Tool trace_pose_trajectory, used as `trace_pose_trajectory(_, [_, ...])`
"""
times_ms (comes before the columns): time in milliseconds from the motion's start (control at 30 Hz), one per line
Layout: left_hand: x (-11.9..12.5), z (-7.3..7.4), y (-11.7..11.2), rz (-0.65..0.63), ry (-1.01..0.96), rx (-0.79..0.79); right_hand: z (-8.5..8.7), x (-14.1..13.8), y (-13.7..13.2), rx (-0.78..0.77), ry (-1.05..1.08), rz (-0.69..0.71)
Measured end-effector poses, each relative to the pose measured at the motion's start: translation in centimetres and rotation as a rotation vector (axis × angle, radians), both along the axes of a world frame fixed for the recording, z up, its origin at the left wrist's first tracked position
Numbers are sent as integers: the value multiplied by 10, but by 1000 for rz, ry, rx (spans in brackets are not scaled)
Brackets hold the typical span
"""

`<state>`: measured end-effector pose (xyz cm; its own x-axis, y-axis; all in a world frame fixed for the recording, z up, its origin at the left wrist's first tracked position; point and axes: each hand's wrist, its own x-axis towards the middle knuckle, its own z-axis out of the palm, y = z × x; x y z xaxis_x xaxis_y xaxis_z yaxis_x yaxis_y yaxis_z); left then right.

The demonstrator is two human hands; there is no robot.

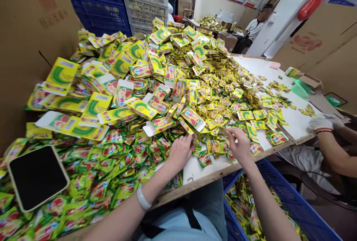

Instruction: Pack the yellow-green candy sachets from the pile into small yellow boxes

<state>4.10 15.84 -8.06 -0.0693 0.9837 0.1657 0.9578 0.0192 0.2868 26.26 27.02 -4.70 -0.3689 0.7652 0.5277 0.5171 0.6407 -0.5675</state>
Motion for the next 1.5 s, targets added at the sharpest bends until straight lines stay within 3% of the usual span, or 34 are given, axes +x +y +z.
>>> trace_pose_trajectory(100, [2, 4, 0, -27, 29, -4, -4, -2, -6, -446, 283, 32])
trace_pose_trajectory(167, [2, 8, 0, -33, 29, -23, -9, -5, -9, -634, 327, 96])
trace_pose_trajectory(300, [1, 16, -8, -30, -161, -21, -17, -8, -16, -705, 310, 111])
trace_pose_trajectory(433, [10, 15, -15, -164, -780, -137, -17, -15, -34, -721, 241, 159])
trace_pose_trajectory(533, [14, 11, -18, -234, -1053, -266, -14, -15, -47, -683, 158, 206])
trace_pose_trajectory(667, [7, 13, -18, -74, -1142, -166, -8, -5, -53, -543, 112, 80])
trace_pose_trajectory(800, [4, 21, -16, 23, -1394, -44, -14, -12, -69, -152, -349, 133])
trace_pose_trajectory(900, [10, 22, -16, 10, -1525, -74, -25, -20, -80, 67, -577, 179])
trace_pose_trajectory(1000, [16, 17, -17, -15, -1619, -134, -23, -11, -76, 94, -468, 138])
trace_pose_trajectory(1133, [23, 11, -22, 0, -1629, -140, -6, -4, -75, 225, -216, -66])
trace_pose_trajectory(1233, [26, 5, -25, 18, -1566, -123, -5, -30, -95, 362, -303, 2])
trace_pose_trajectory(1333, [25, 1, -25, 98, -1465, -107, -7, -56, -113, 308, -365, 154])
trace_pose_trajectory(1400, [23, 3, -24, 126, -1422, -81, -2, -58, -115, 199, -263, 221])
trace_pose_trajectory(1500, [21, 12, -27, -22, -1313, 27, 12, -42, -105, -54, 57, 153])
